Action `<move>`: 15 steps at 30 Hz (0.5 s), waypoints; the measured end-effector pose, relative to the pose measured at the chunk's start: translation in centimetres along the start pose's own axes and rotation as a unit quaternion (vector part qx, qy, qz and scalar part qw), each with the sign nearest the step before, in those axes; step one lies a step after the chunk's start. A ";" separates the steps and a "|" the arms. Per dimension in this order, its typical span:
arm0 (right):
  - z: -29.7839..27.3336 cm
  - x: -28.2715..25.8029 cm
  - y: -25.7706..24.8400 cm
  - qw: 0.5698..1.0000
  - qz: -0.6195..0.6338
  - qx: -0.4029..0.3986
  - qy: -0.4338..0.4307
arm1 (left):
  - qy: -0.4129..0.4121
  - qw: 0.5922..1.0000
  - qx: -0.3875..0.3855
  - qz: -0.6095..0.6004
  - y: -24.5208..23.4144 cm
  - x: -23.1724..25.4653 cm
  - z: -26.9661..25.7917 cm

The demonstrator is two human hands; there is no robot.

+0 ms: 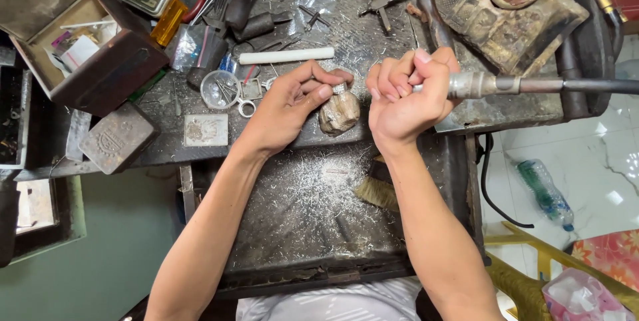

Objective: Using a rotary tool to shape and refine a small jewelry piece on a workbench.

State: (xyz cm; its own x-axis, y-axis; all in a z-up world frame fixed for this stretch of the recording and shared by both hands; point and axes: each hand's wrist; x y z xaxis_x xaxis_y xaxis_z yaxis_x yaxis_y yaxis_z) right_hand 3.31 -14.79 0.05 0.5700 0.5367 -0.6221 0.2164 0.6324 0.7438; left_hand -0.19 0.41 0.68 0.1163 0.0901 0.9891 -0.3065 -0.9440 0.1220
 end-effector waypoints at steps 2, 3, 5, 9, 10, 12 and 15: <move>0.0 -0.3 -0.4 1.000 0.002 0.001 0.013 | 0.005 1.000 -0.001 -0.010 -0.1 -0.3 0.0; 0.1 -0.4 -0.5 1.000 0.006 0.000 0.025 | 0.010 1.000 -0.001 -0.021 -0.1 -0.5 0.1; 0.0 -0.7 -0.7 0.999 0.008 0.000 0.036 | 0.015 0.999 0.004 -0.028 -0.2 -1.0 0.1; 0.0 -1.2 -0.6 0.998 0.004 0.002 0.067 | 0.020 0.998 0.035 -0.043 0.0 -1.5 0.0; 0.0 -1.2 -0.8 0.998 0.005 0.002 0.066 | 0.020 0.998 0.035 -0.042 0.3 -1.4 -0.3; -0.1 -1.1 -1.1 0.996 0.009 0.007 0.088 | 0.039 0.995 0.091 -0.010 0.7 -1.0 -0.9; 0.1 -0.7 -1.7 0.993 0.020 0.010 0.115 | 0.069 0.967 0.157 0.188 0.9 -0.3 -2.0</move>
State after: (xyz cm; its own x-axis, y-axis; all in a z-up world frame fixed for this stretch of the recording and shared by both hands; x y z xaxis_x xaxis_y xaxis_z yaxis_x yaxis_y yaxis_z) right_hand 2.62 -16.34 -0.78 0.3826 0.6767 -0.6290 0.2129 0.5979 0.7727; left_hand -2.39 0.18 0.70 -0.0825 -0.2569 0.9629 0.0012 -0.9662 -0.2577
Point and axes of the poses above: each hand's wrist, its own z-axis towards the middle knuckle, its own y-axis out of the palm, x = y × z, and after that the axes turned 10 degrees about -y, right-handed
